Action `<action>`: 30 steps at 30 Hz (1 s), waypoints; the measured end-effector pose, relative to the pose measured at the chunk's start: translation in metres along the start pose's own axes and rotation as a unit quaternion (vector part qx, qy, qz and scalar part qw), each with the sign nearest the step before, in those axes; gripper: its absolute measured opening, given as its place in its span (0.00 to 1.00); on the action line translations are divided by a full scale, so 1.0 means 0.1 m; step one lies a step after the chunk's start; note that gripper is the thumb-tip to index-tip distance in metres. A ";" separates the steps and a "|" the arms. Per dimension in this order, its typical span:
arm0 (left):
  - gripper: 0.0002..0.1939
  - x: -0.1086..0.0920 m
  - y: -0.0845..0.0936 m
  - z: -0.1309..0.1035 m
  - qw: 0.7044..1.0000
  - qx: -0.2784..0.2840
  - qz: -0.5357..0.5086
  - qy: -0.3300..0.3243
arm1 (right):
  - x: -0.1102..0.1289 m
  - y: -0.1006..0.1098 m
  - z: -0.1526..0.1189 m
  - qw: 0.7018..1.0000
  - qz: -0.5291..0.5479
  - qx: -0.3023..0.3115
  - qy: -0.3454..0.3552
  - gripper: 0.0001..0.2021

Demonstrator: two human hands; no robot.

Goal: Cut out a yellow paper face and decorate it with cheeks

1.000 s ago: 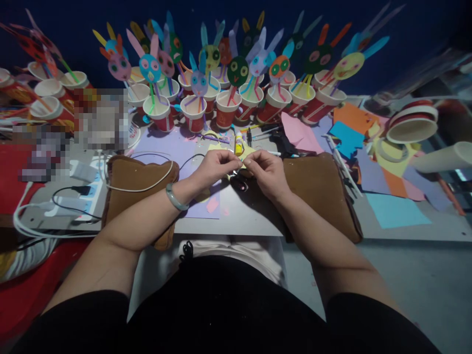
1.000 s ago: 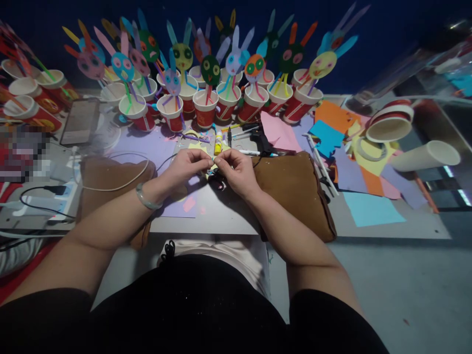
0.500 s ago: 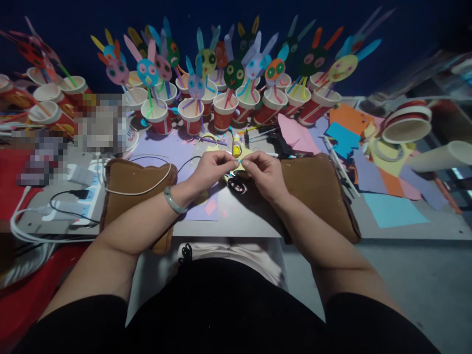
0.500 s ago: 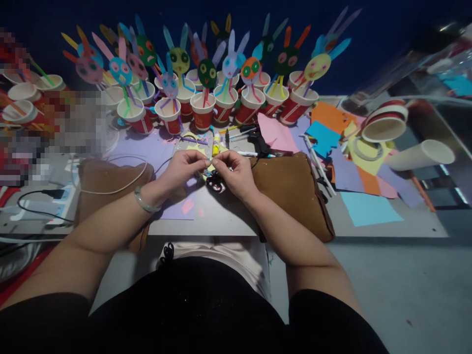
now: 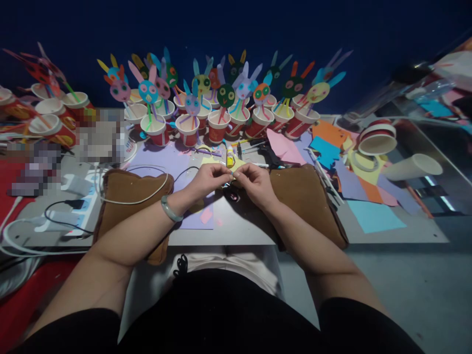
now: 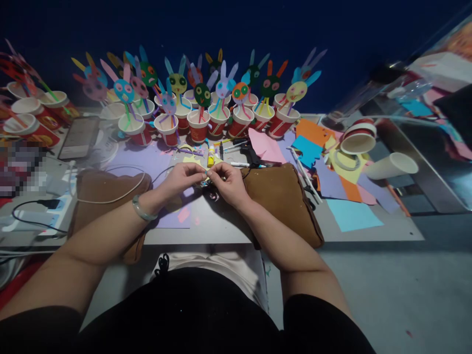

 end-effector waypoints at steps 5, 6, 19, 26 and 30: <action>0.11 -0.02 0.02 0.00 1.000 0.001 0.008 -0.009 | 0.01 0.02 0.01 1.000 -0.021 -0.002 0.014 0.16; 0.11 -0.02 0.02 0.00 1.000 -0.001 0.008 -0.011 | 0.01 0.02 0.01 1.000 -0.023 -0.002 0.014 0.16; 0.08 -0.06 0.01 -0.01 0.999 -0.019 0.005 -0.033 | 0.00 0.00 0.01 1.000 -0.016 -0.004 0.010 0.16; 0.10 -0.02 0.04 0.02 0.999 -0.036 -0.020 -0.034 | -0.01 0.02 0.01 1.000 -0.004 -0.026 -0.008 0.23; 0.14 0.01 0.06 0.04 0.998 -0.045 -0.037 -0.032 | -0.02 0.02 0.03 0.999 -0.010 -0.030 -0.003 0.23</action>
Point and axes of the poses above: each hand's wrist, its own z-axis towards the middle knuckle, its own y-axis out of the back of the hand, x = y × z, the point moved 5 cm from there along z, towards the middle knuckle, and after that the axes turned 14 degrees about -x, right-handed, at the moved point
